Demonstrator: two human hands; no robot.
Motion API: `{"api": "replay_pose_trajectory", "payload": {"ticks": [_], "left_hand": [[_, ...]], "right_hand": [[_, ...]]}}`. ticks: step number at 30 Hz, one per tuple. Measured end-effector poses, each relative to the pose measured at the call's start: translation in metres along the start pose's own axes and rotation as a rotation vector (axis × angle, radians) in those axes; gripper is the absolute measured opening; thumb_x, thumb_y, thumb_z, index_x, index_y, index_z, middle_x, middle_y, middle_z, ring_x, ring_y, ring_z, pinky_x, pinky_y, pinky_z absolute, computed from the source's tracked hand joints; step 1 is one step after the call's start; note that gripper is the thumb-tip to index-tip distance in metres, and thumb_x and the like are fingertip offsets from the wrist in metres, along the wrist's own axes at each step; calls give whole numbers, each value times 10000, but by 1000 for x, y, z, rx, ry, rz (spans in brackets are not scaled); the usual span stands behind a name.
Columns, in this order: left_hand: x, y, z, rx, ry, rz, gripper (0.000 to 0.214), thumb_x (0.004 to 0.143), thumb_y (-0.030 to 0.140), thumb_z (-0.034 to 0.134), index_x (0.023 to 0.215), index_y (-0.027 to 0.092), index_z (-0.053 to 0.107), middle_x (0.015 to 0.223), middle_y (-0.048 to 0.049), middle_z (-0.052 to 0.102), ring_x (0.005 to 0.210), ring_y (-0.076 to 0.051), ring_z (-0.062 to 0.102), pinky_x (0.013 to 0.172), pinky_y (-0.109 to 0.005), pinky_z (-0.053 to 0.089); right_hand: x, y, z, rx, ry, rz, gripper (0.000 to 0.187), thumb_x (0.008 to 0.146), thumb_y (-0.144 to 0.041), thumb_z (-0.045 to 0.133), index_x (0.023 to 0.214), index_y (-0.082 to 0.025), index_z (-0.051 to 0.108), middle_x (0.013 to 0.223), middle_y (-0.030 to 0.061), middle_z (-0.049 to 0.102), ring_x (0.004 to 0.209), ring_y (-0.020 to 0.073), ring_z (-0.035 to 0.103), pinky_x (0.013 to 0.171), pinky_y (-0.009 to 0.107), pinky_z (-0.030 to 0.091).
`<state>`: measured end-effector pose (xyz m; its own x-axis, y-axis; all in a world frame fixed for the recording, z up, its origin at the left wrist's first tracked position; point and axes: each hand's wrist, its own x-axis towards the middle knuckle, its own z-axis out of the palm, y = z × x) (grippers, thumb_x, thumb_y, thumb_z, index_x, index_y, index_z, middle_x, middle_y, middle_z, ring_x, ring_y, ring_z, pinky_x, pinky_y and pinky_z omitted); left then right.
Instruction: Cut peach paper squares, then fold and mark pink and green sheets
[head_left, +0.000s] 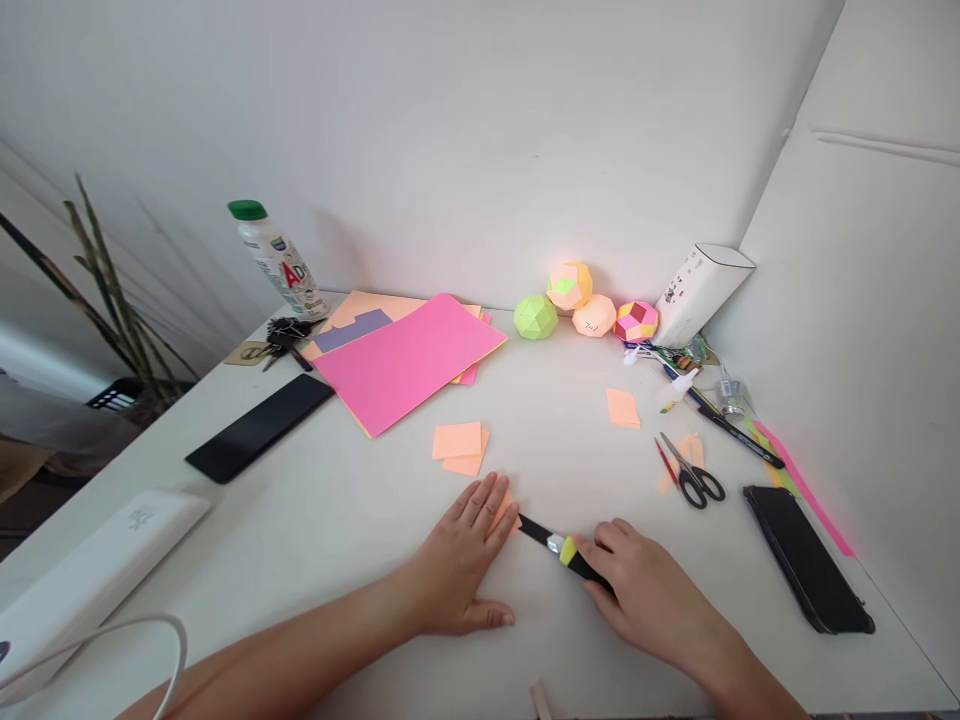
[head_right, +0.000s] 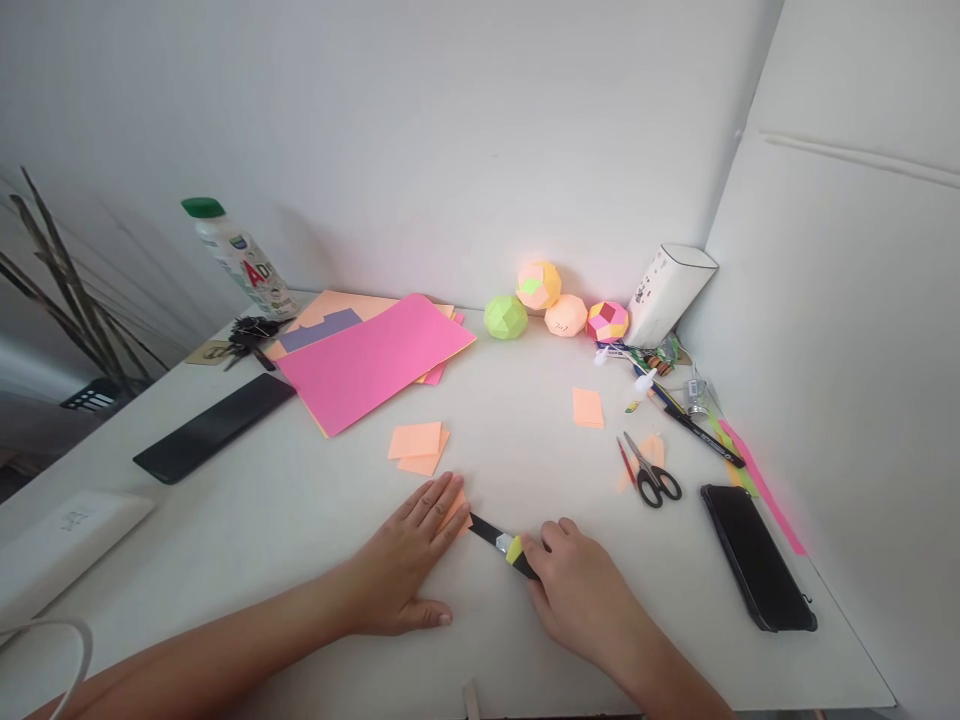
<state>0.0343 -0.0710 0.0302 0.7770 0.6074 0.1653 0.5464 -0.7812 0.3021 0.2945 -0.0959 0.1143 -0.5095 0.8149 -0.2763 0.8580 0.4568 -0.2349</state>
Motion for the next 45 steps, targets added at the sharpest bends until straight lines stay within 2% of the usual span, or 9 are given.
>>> {"api": "replay_pose_trajectory", "payload": {"ticks": [7,16,23,28,33,39,42,45], "left_hand": [[0,0,0,23,21,16,1070,807,790,374,1511,129,-88,1559,-212,-110,1414,-456,6,1108,-589,137],[-1,0,2,23,26,11,1080,799,789,396,1512,134,-82,1562,-219,-63,1415,-453,33,1104,-585,150],[-1,0,3,25,1,-9,1073,800,798,373,1513,143,-90,1562,-201,-95,1413,-459,36,1107,-583,144],[0,0,3,31,-5,-10,1075,802,791,380,1515,113,-53,1554,-230,-86,1413,-459,30,1107,-581,141],[0,0,2,24,-39,-19,1056,796,797,375,1505,55,125,1548,-264,-31,1413,-459,24,1113,-580,126],[0,0,3,36,-18,-25,1053,792,802,378,1491,41,176,1545,-272,24,1412,-458,50,1109,-579,162],[3,0,3,34,0,-67,1030,801,782,403,1473,23,221,1538,-273,114,1413,-439,112,1114,-554,206],[7,0,0,11,21,-173,925,842,687,455,1442,8,274,1513,-279,214,1389,-407,243,1088,-520,309]], "right_hand": [[9,-2,0,-58,36,-12,401,860,-141,487,1250,-161,576,956,108,613,888,247,545,696,351,492],[19,0,4,-97,78,-22,399,872,-159,485,1260,-131,573,972,125,615,897,256,543,710,376,507],[27,-1,7,-119,125,-35,395,882,-175,489,1265,-120,573,966,116,618,893,249,546,704,365,514],[31,-1,6,-113,138,-27,394,882,-179,494,1264,-126,576,964,113,621,889,243,553,706,353,519],[32,0,9,-105,167,-26,390,868,-158,500,1246,-115,587,942,111,619,889,248,553,711,365,521],[35,4,12,-77,204,-54,386,868,-161,498,1237,-100,591,945,121,619,875,249,558,705,373,530],[34,9,12,-40,225,-75,389,862,-147,497,1237,-105,591,947,119,620,904,253,556,743,390,531],[29,17,8,48,230,-99,391,857,-146,501,1237,-148,593,955,101,622,921,239,559,766,386,531]]}}
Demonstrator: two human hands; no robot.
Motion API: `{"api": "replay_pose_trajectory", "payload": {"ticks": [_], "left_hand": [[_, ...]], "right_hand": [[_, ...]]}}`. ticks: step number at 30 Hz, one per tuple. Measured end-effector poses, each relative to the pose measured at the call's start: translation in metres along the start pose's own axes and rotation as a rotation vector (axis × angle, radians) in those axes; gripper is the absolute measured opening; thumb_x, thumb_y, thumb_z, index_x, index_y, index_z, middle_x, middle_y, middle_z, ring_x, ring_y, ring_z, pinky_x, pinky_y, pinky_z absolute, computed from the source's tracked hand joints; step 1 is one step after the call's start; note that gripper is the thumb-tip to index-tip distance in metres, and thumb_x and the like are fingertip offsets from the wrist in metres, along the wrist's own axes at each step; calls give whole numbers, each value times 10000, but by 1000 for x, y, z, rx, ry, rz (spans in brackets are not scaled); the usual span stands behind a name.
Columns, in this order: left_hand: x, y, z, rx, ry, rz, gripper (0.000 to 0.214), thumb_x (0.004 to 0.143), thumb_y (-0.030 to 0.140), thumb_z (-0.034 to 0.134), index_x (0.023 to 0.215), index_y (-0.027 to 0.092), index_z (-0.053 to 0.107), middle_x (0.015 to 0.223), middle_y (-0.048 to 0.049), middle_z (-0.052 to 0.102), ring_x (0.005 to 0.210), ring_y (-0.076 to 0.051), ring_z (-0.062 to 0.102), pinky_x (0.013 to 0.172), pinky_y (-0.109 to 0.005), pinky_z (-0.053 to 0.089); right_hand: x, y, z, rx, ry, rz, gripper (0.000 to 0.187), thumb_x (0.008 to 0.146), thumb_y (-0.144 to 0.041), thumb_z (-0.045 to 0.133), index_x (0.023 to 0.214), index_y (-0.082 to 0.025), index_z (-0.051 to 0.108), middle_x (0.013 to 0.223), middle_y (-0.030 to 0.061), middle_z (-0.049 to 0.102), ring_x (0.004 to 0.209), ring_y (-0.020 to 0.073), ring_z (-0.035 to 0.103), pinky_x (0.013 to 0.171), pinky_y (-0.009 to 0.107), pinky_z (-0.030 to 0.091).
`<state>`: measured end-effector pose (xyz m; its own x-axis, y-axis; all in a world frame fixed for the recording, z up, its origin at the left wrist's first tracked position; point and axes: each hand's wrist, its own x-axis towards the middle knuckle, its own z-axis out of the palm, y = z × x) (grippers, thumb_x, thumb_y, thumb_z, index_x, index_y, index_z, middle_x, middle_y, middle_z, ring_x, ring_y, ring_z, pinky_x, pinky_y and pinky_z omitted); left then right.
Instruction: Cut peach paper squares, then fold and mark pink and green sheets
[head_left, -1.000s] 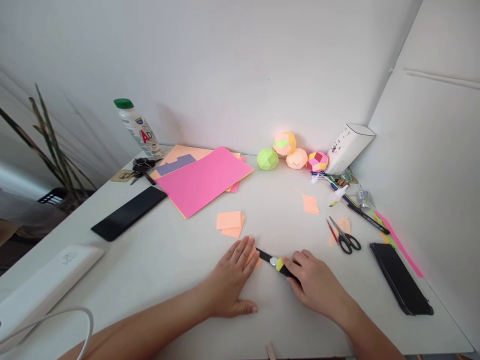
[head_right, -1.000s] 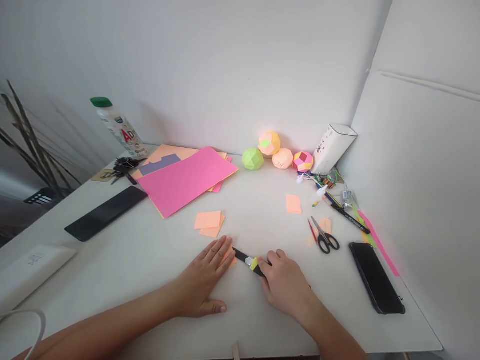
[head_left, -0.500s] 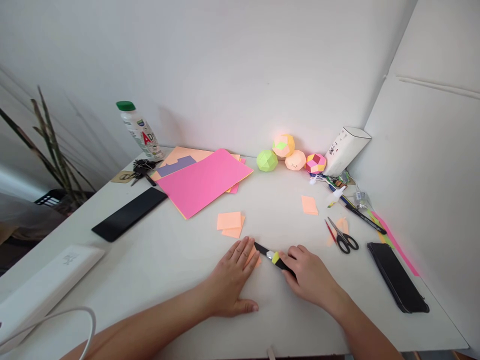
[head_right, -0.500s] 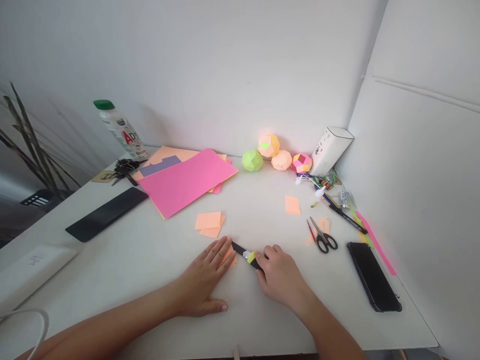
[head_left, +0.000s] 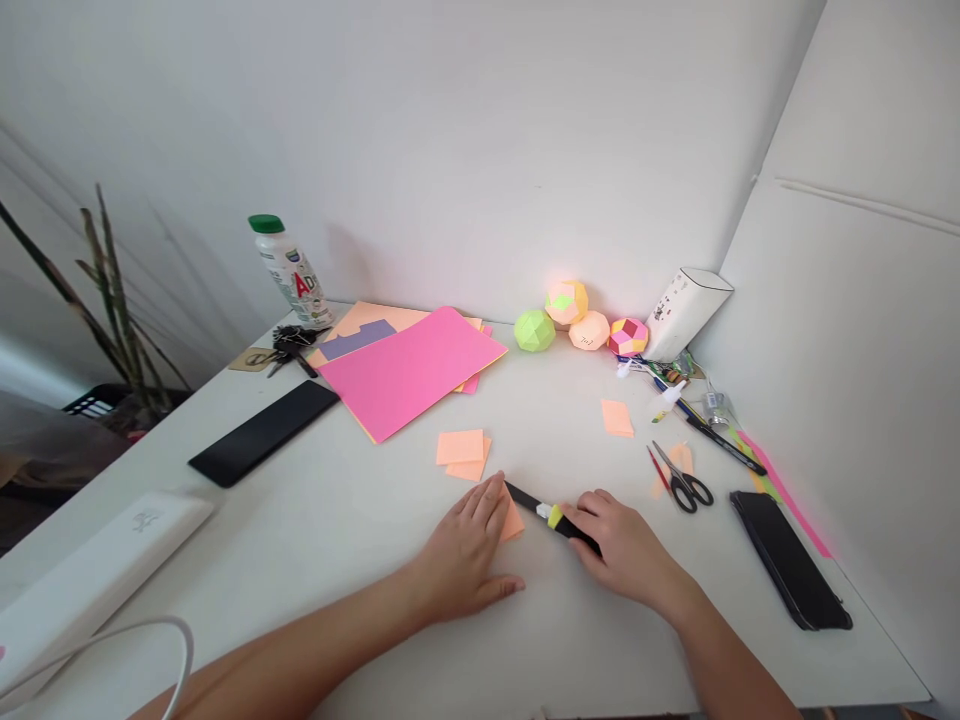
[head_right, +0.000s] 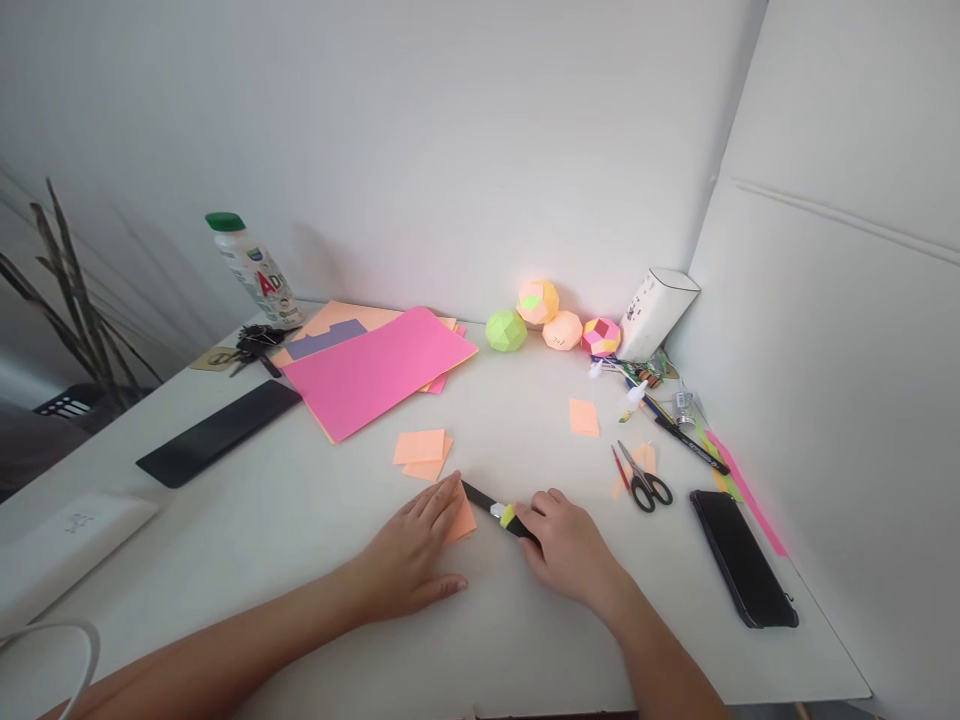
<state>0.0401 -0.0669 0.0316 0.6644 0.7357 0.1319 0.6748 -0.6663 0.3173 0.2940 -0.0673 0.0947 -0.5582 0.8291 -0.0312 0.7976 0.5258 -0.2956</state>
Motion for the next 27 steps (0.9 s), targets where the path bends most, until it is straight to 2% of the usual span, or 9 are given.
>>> {"api": "replay_pose_trajectory", "payload": {"ticks": [3,6,9,13,15,18,21,24,27], "left_hand": [[5,1,-2,-106,55,-98,726,877,540,486,1401,55,355,1459,-248,356,1312,-381,399,1023,-515,408],[8,-1,-3,-354,175,-194,569,861,470,502,1315,128,476,1379,-186,480,1213,-363,507,989,-520,442],[10,-4,-5,-517,261,-273,427,902,426,421,1228,185,555,1330,-135,533,1138,-319,566,956,-490,471],[13,-7,-19,-696,345,-390,387,971,415,302,1173,232,577,1277,-86,562,1162,-254,539,955,-418,471],[14,-6,-27,-808,356,-427,410,979,458,287,1093,220,601,1161,-84,612,1088,-242,567,905,-389,488],[15,-4,-36,-982,300,-433,550,980,529,207,837,174,602,862,-86,643,812,-212,607,747,-345,512],[15,1,-40,-1121,199,-392,638,974,565,140,665,167,533,675,-63,581,630,-167,537,653,-307,476],[14,9,-44,-1205,82,-342,617,949,623,214,631,172,490,639,-27,522,599,-142,468,608,-275,418],[12,16,-45,-1225,-43,-292,591,914,677,281,626,182,424,629,11,431,593,-127,402,564,-251,353]], "right_hand": [[-7,6,-9,103,-15,-4,389,862,-158,501,1236,-199,599,965,82,624,932,220,569,779,362,529],[-11,9,-16,187,-39,-10,390,870,-174,504,1247,-215,598,1004,82,623,956,208,576,810,347,526],[-13,13,-16,219,-33,-22,392,869,-180,511,1248,-228,599,1032,78,621,963,198,584,827,337,528],[-12,23,-5,135,94,32,397,875,-174,487,1258,-209,585,1032,87,618,948,202,589,819,359,541],[-10,28,2,41,161,71,393,870,-169,472,1245,-188,588,997,98,619,934,225,583,765,382,554],[-6,30,6,-50,204,73,348,864,-198,496,1191,-192,618,949,104,624,897,251,573,684,397,551],[-2,21,3,43,313,49,275,888,-287,531,1132,-221,638,1019,113,617,945,264,569,773,440,529],[2,2,3,444,392,36,314,920,-344,501,1213,-242,554,1082,99,607,988,231,586,853,408,515],[7,-19,14,849,285,94,337,892,-345,540,1203,-237,470,1009,57,630,868,174,620,774,335,532]]}}
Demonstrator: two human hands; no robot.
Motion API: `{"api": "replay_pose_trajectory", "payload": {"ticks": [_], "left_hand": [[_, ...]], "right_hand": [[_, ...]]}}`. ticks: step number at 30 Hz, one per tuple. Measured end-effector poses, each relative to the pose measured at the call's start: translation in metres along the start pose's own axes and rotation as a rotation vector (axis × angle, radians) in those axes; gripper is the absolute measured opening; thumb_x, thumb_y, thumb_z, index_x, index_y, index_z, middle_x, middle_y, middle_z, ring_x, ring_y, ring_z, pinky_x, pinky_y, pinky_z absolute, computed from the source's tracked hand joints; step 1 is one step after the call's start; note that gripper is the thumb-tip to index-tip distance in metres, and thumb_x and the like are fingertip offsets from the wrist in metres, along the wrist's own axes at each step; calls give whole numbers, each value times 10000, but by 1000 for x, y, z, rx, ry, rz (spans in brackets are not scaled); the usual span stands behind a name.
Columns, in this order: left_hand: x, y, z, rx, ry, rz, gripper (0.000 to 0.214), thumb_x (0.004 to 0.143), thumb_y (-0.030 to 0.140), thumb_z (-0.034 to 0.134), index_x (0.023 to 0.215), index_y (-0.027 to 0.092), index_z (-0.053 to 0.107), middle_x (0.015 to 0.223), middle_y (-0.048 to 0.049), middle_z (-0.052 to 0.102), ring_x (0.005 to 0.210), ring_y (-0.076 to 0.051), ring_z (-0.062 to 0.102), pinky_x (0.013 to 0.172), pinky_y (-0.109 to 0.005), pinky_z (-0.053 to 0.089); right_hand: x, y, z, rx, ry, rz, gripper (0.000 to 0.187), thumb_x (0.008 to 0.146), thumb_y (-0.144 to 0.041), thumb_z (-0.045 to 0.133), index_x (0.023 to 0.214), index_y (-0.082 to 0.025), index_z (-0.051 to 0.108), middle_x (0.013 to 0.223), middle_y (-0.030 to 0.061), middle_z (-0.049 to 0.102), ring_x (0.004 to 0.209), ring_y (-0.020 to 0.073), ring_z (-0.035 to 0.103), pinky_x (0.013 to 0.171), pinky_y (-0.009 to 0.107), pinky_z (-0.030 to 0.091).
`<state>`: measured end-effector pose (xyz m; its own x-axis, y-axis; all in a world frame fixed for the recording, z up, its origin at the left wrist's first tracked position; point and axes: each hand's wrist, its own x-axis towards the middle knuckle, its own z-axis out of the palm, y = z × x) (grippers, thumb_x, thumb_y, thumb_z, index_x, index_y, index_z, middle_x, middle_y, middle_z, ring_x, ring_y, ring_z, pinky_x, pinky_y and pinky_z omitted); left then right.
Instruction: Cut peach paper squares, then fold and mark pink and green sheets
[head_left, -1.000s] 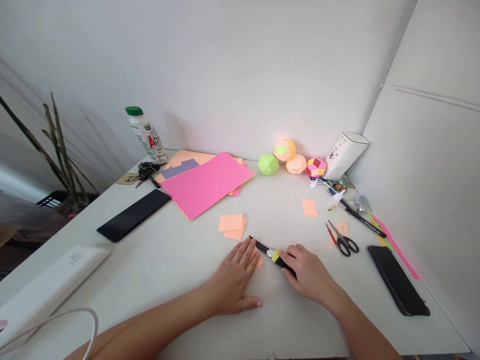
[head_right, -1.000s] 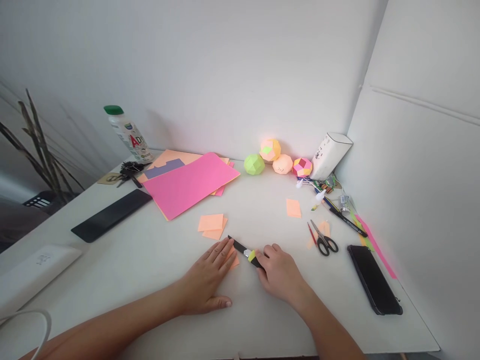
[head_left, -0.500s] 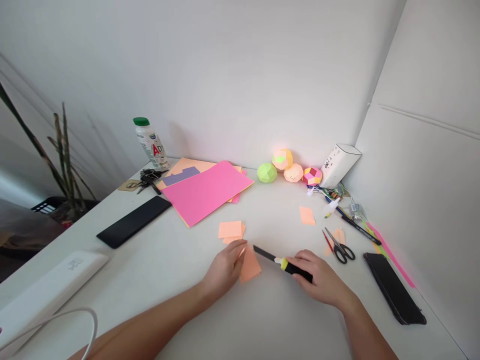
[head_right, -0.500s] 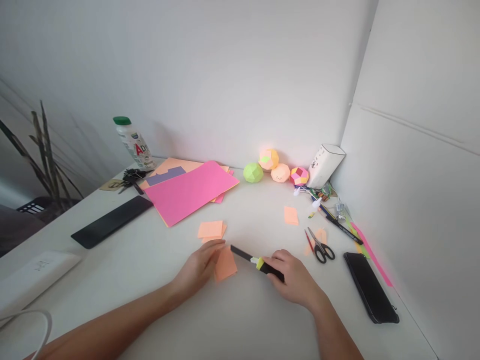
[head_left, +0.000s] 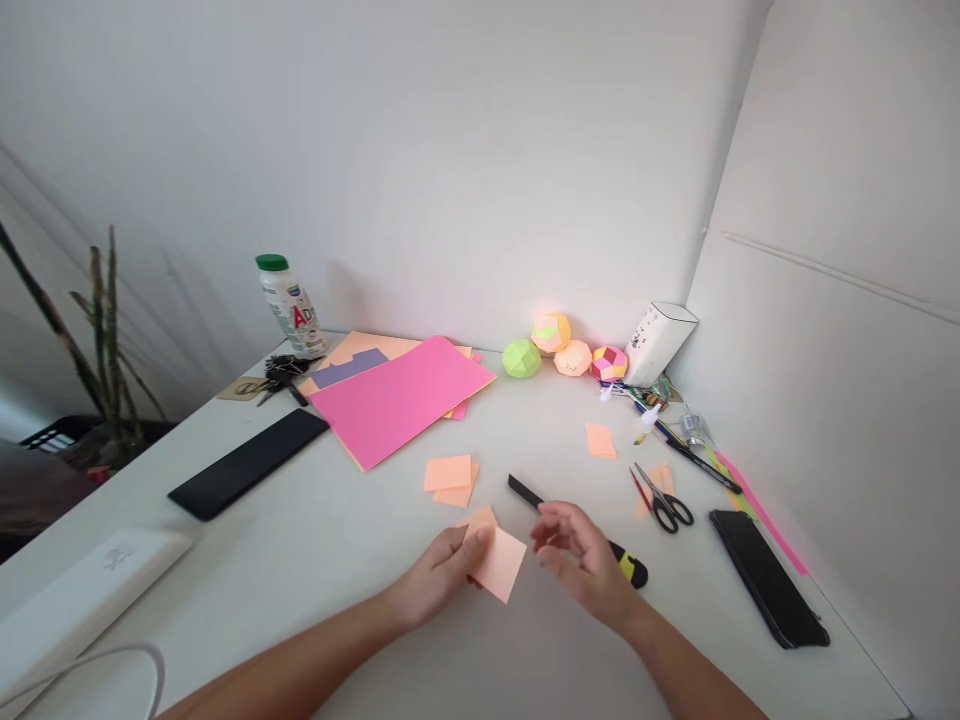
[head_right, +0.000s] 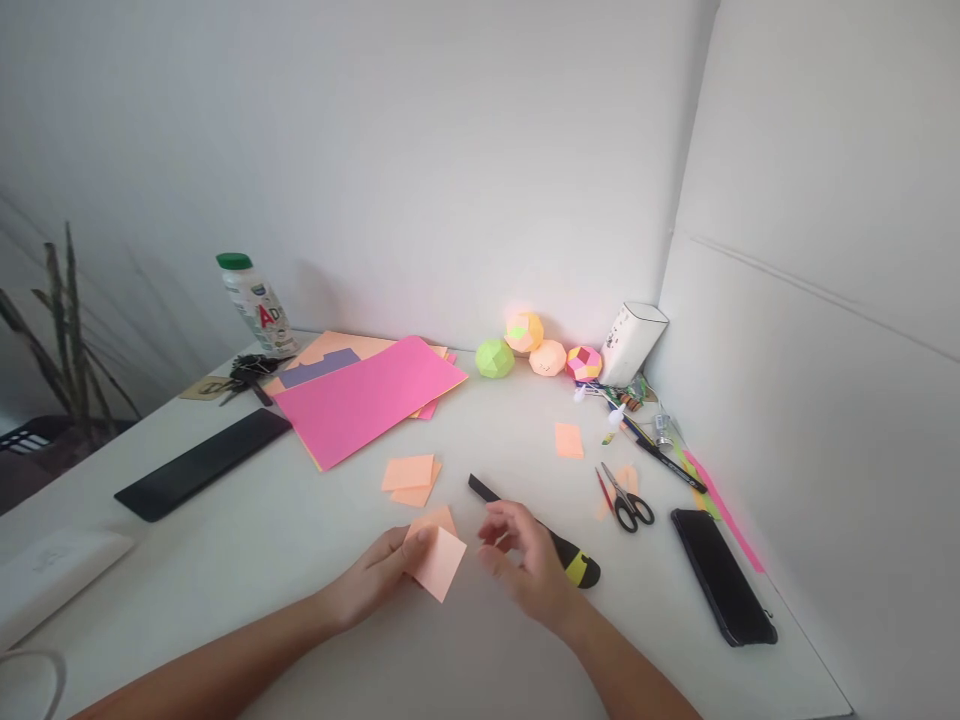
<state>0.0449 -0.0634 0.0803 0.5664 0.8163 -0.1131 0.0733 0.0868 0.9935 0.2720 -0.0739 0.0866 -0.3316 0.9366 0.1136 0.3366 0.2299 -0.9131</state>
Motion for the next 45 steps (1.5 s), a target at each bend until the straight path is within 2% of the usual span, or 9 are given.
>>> {"api": "replay_pose_trajectory", "payload": {"ticks": [3,7,10,13,17,21,26,34,45], "left_hand": [[-2,-1,4,62,-69,-6,584,909,689,275,619,189,362,619,32,355,581,-116,339,549,-245,312],[-3,-3,3,163,-43,30,520,946,619,262,670,193,376,651,32,370,599,-121,355,567,-248,334],[-2,-7,-2,283,100,151,435,965,543,275,777,201,468,738,1,478,674,-153,448,630,-274,407],[3,-16,-7,490,225,250,323,962,425,326,803,211,508,782,-34,538,705,-179,498,630,-295,446],[10,-29,-10,780,222,394,198,902,245,386,774,212,533,858,-65,564,804,-211,528,705,-339,476],[12,-33,-12,923,167,405,215,851,164,391,658,201,477,799,-56,527,759,-200,498,688,-342,466],[11,-22,-20,952,83,334,46,794,227,528,772,198,556,896,-62,555,826,-215,513,737,-362,479],[13,-22,-26,965,74,256,307,718,263,661,1007,189,589,1104,-93,548,996,-263,522,863,-415,477],[17,-25,-37,943,104,256,483,716,334,686,1168,208,568,1212,-108,524,1097,-296,494,923,-448,460]], "right_hand": [[0,1,18,89,-69,104,170,849,-302,579,974,-222,497,838,0,616,689,122,584,604,248,504],[11,-1,13,-31,8,-43,110,811,-291,589,757,-198,563,720,-10,613,601,108,567,539,220,481],[29,-4,-17,-130,199,-104,197,826,-362,575,728,-195,614,740,18,629,635,133,584,574,251,493],[50,6,-55,-270,558,-97,341,946,-408,366,994,-188,622,844,55,611,708,160,571,671,314,492],[70,39,-89,-509,772,2,427,961,-370,290,1001,-157,658,788,70,575,746,197,546,672,336,458],[74,61,-97,-743,657,97,243,838,-292,534,683,-195,695,663,27,477,635,171,487,572,275,395],[60,47,-90,-887,505,83,281,894,-261,451,930,-183,718,858,88,558,802,214,544,667,310,436],[21,9,-56,-865,-222,28,474,828,-388,635,1274,-251,552,1143,76,612,1032,235,585,789,351,528],[18,2,-72,-590,-436,16,504,764,-71,520,1192,-311,634,1011,35,604,935,182,606,801,298,521]]}}
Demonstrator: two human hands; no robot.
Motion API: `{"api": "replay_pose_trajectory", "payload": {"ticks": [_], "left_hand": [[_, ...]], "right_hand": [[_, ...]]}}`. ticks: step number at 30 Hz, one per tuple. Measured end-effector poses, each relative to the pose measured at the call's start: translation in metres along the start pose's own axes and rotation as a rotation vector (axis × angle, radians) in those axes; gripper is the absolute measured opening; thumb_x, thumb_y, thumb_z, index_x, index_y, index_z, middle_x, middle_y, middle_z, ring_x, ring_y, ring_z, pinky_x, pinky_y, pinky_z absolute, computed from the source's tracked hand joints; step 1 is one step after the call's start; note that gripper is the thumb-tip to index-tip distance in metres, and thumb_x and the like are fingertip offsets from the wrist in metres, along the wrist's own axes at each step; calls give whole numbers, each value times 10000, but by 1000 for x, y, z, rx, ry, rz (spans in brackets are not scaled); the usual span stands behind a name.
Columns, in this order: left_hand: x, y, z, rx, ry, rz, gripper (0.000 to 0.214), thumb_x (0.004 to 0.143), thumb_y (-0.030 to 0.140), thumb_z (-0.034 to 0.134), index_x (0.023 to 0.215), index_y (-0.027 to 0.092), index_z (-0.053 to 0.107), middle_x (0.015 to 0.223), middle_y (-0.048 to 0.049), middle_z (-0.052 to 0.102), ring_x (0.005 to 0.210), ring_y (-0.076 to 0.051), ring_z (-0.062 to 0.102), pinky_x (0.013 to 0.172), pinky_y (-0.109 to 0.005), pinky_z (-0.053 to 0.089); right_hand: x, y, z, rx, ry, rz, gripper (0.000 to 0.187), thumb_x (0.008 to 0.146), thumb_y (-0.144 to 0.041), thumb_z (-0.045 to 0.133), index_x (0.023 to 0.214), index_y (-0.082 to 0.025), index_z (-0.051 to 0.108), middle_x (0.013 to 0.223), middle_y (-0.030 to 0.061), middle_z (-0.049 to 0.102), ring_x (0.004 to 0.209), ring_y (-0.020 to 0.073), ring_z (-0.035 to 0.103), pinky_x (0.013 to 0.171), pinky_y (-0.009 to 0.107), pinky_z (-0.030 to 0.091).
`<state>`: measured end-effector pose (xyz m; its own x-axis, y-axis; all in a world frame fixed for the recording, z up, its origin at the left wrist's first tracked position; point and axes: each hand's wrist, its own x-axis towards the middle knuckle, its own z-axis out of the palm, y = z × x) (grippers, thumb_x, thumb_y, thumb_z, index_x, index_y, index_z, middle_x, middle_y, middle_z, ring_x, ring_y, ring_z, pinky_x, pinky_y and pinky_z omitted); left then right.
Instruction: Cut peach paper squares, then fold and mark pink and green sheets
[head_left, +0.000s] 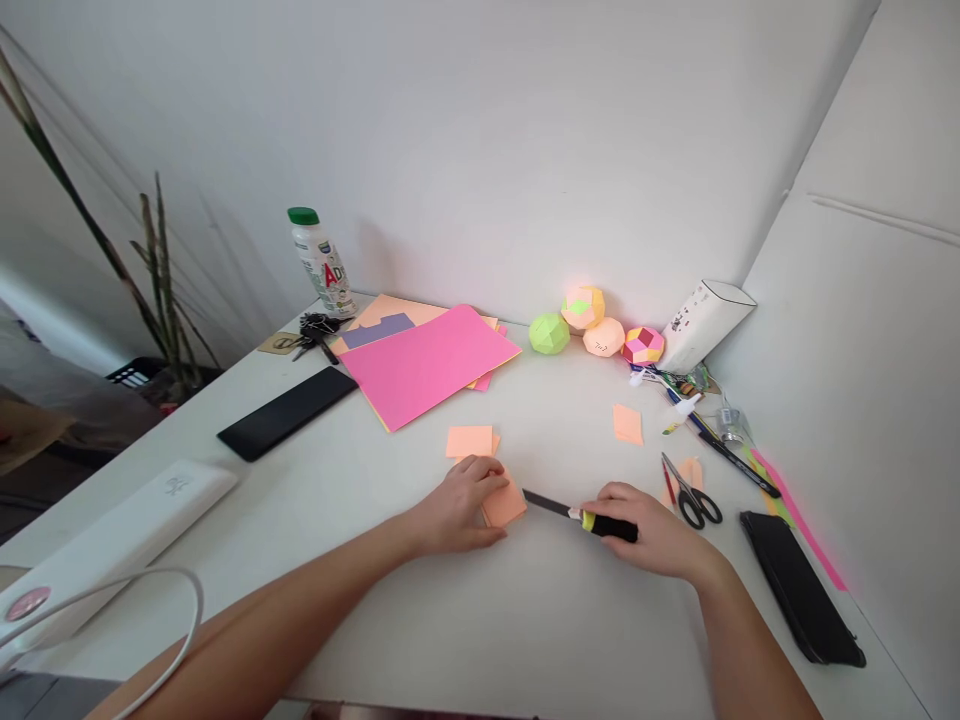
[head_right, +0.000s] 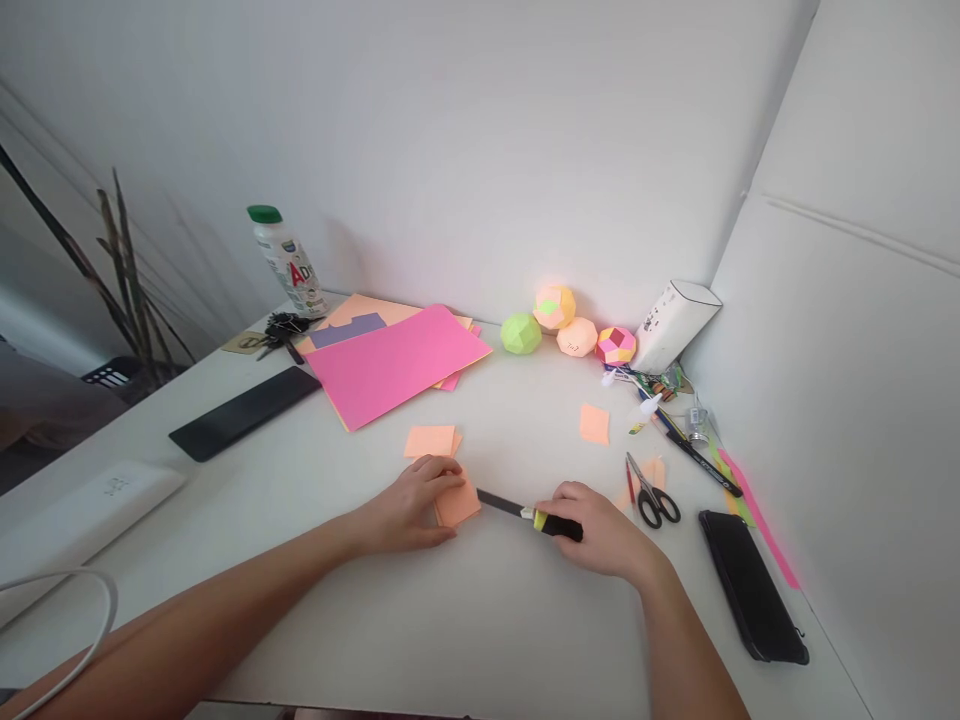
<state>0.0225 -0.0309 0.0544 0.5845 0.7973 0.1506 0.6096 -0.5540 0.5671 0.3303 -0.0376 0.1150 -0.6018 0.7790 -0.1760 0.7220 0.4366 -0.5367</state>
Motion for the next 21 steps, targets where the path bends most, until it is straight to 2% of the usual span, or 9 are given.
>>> {"api": "replay_pose_trajectory", "payload": {"ticks": [7,17,21], "left_hand": [[-1,-1,6,17,11,-13,604,683,351,717,1223,195,498,1280,-130,469,1144,-323,449,960,-493,418],[-2,-4,11,47,13,13,597,719,330,682,1255,185,463,1311,-144,446,1160,-323,422,974,-498,385],[-2,-2,3,74,-77,66,516,733,327,661,1224,245,525,1456,-104,337,1145,-335,409,965,-529,374]], "right_hand": [[0,-7,0,-39,-59,-1,611,681,-7,497,1163,-346,659,938,20,564,888,172,587,738,264,516],[0,-8,-1,-59,-14,-2,589,686,-7,503,1153,-325,667,928,28,569,870,173,586,721,269,512],[1,-8,1,-36,1,-26,573,697,-11,505,1164,-305,661,940,40,559,892,180,577,738,282,508]]}}
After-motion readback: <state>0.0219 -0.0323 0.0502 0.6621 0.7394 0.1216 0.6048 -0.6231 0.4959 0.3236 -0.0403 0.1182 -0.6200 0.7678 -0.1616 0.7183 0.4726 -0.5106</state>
